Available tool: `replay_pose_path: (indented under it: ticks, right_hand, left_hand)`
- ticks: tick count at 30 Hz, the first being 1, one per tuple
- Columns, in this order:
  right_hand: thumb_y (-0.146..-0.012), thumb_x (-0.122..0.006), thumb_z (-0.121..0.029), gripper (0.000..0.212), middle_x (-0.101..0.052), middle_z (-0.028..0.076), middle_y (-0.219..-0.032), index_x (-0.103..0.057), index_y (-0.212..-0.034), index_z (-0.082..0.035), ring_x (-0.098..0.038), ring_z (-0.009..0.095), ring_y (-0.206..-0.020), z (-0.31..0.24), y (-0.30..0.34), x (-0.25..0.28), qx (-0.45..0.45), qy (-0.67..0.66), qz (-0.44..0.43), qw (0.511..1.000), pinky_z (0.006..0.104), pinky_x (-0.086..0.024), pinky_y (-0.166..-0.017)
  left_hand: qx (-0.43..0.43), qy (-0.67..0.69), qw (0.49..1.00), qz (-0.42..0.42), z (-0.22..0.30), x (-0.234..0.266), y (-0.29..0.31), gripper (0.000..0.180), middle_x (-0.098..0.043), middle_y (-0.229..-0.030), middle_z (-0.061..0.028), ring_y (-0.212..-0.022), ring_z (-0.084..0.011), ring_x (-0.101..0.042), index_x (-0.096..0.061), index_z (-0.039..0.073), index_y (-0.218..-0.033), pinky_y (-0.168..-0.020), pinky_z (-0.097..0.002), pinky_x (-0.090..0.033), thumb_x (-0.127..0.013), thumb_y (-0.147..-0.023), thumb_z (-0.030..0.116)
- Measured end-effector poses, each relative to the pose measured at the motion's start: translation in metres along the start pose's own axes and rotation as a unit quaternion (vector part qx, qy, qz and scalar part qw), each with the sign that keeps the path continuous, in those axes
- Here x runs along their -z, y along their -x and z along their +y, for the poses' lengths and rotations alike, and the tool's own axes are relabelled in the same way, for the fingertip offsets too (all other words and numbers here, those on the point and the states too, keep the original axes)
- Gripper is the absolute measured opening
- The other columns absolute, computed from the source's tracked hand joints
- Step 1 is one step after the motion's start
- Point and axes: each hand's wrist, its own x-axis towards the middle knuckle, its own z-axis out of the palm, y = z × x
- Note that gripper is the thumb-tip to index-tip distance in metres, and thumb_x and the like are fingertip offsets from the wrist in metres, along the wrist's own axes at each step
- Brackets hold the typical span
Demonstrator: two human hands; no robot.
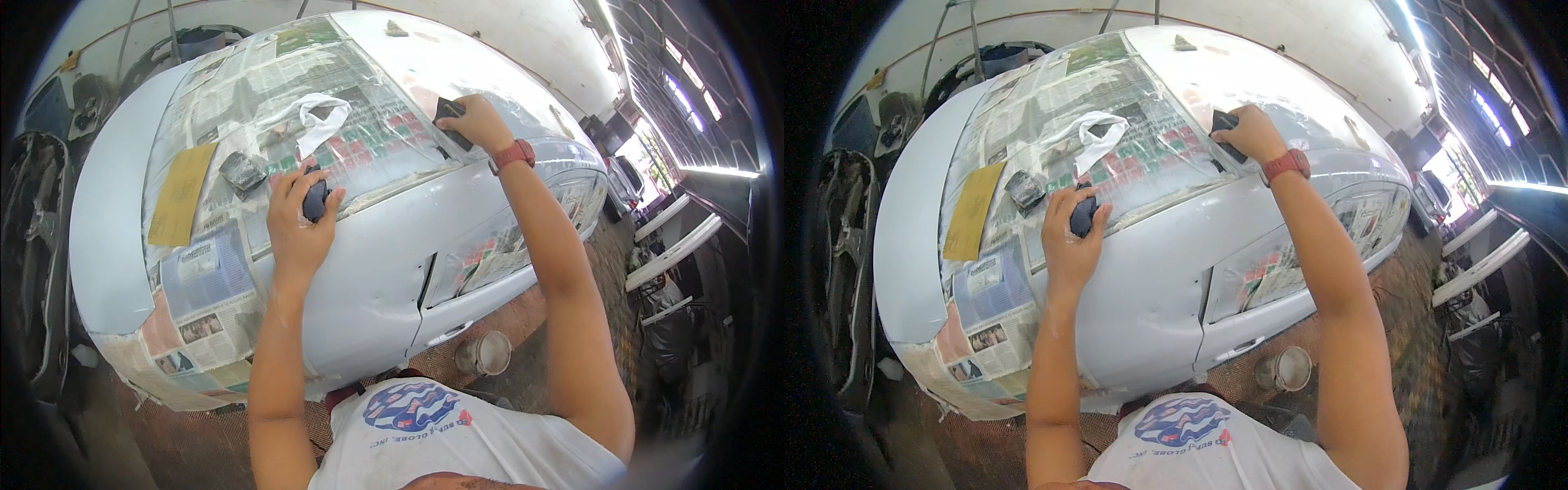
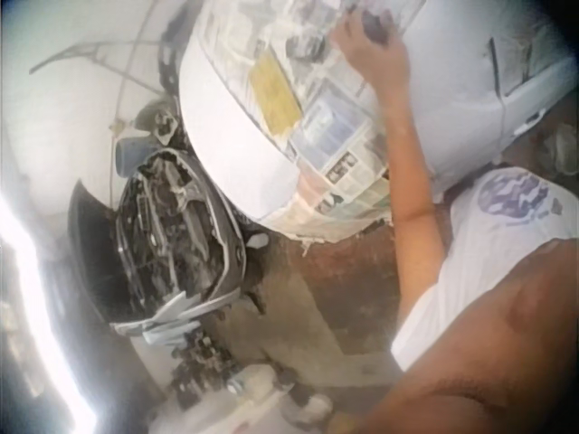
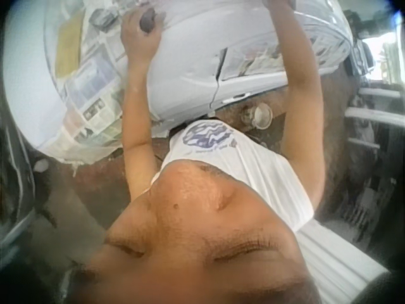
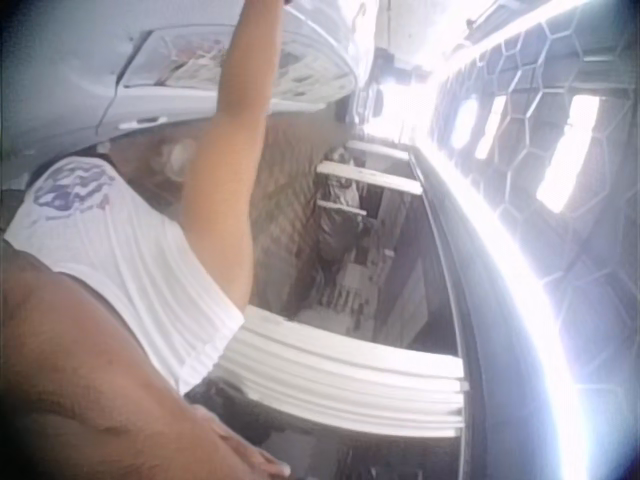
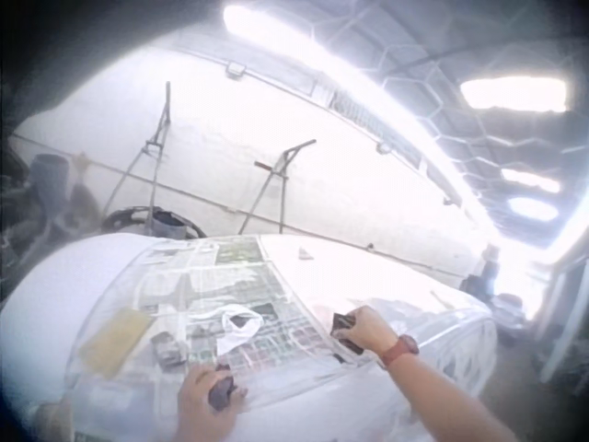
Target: The person sands the hood of a white car using a sanding block. The hood is partially covered with newspaper. The person repeatedly dips the sanding block into a bucket of water and continues sanding the surface.
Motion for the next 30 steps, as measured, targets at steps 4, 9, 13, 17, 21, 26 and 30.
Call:
replay_pose_path:
  ticks: [4,9,13,17,21,26,30]
  right_hand:
    - [-0.078,-0.085,-0.024,0.039,-0.079,0.026,-0.090,-0.081,-0.104,0.004,-0.079,0.037,-0.084,-0.001,0.023,-0.004,0.032,0.036,0.028,0.998,0.0434,-0.062,-0.081]
    - [-0.079,-0.077,-0.026,0.034,-0.076,0.028,-0.090,-0.080,-0.096,0.003,-0.076,0.044,-0.084,-0.009,0.005,-0.022,0.038,0.027,0.067,0.997,0.0469,-0.061,-0.082]
    - [-0.077,-0.078,-0.028,0.037,-0.076,0.029,-0.091,-0.079,-0.095,0.004,-0.075,0.044,-0.086,0.002,-0.072,-0.054,0.108,0.053,0.108,0.987,0.0472,-0.060,-0.084]
    - [-0.076,-0.080,-0.027,0.035,-0.079,0.026,-0.098,-0.082,-0.098,-0.001,-0.077,0.042,-0.096,-0.010,-0.152,-0.086,0.067,0.060,0.118,0.989,0.0464,-0.062,-0.091]
    - [-0.093,-0.071,-0.021,0.024,-0.079,0.027,-0.106,-0.083,-0.099,-0.001,-0.078,0.041,-0.105,-0.014,-0.220,-0.114,-0.013,0.036,0.108,0.993,0.0511,-0.063,-0.094]
    - [-0.082,-0.074,-0.015,0.025,-0.079,0.027,-0.103,-0.083,-0.101,-0.001,-0.078,0.043,-0.101,-0.040,-0.182,-0.103,-0.015,0.031,0.127,0.991,0.0496,-0.063,-0.094]
    - [-0.076,-0.076,-0.016,0.029,-0.079,0.027,-0.100,-0.082,-0.101,-0.002,-0.078,0.043,-0.098,-0.005,-0.110,-0.074,0.026,0.036,0.072,0.996,0.0469,-0.063,-0.092]
  left_hand:
    - [0.000,-0.007,1.000,0.000,-0.002,-0.001,0.001,0.028,-0.070,-0.112,-0.0136,-0.101,-0.0349,-0.069,-0.076,0.005,-0.114,-0.091,-0.0420,-0.055,-0.086,-0.092,0.020]
    - [0.006,-0.021,1.000,-0.005,-0.001,0.000,-0.001,0.030,-0.071,-0.114,-0.0158,-0.104,-0.0362,-0.070,-0.076,0.005,-0.115,-0.093,-0.0435,-0.055,-0.087,-0.091,0.020]
    - [-0.004,-0.037,0.999,-0.001,0.000,-0.003,-0.001,0.031,-0.071,-0.117,-0.0160,-0.105,-0.0366,-0.070,-0.077,0.006,-0.115,-0.092,-0.0442,-0.055,-0.088,-0.090,0.020]
    - [0.007,-0.051,0.999,-0.008,0.003,-0.003,0.000,0.030,-0.072,-0.119,-0.0196,-0.109,-0.0393,-0.070,-0.076,0.005,-0.116,-0.098,-0.0467,-0.054,-0.087,-0.091,0.018]
    - [0.011,-0.070,0.997,-0.010,0.009,-0.002,-0.001,0.028,-0.071,-0.118,-0.0198,-0.109,-0.0393,-0.069,-0.075,0.004,-0.117,-0.101,-0.0466,-0.053,-0.085,-0.092,0.013]
    - [-0.012,-0.063,0.998,-0.010,0.006,-0.004,-0.003,0.024,-0.071,-0.116,-0.0190,-0.109,-0.0374,-0.068,-0.074,0.001,-0.117,-0.101,-0.0450,-0.052,-0.080,-0.095,0.007]
    - [-0.024,-0.068,0.997,-0.014,0.006,-0.010,-0.002,0.023,-0.070,-0.115,-0.0186,-0.108,-0.0381,-0.067,-0.073,-0.001,-0.118,-0.100,-0.0458,-0.051,-0.079,-0.097,0.007]
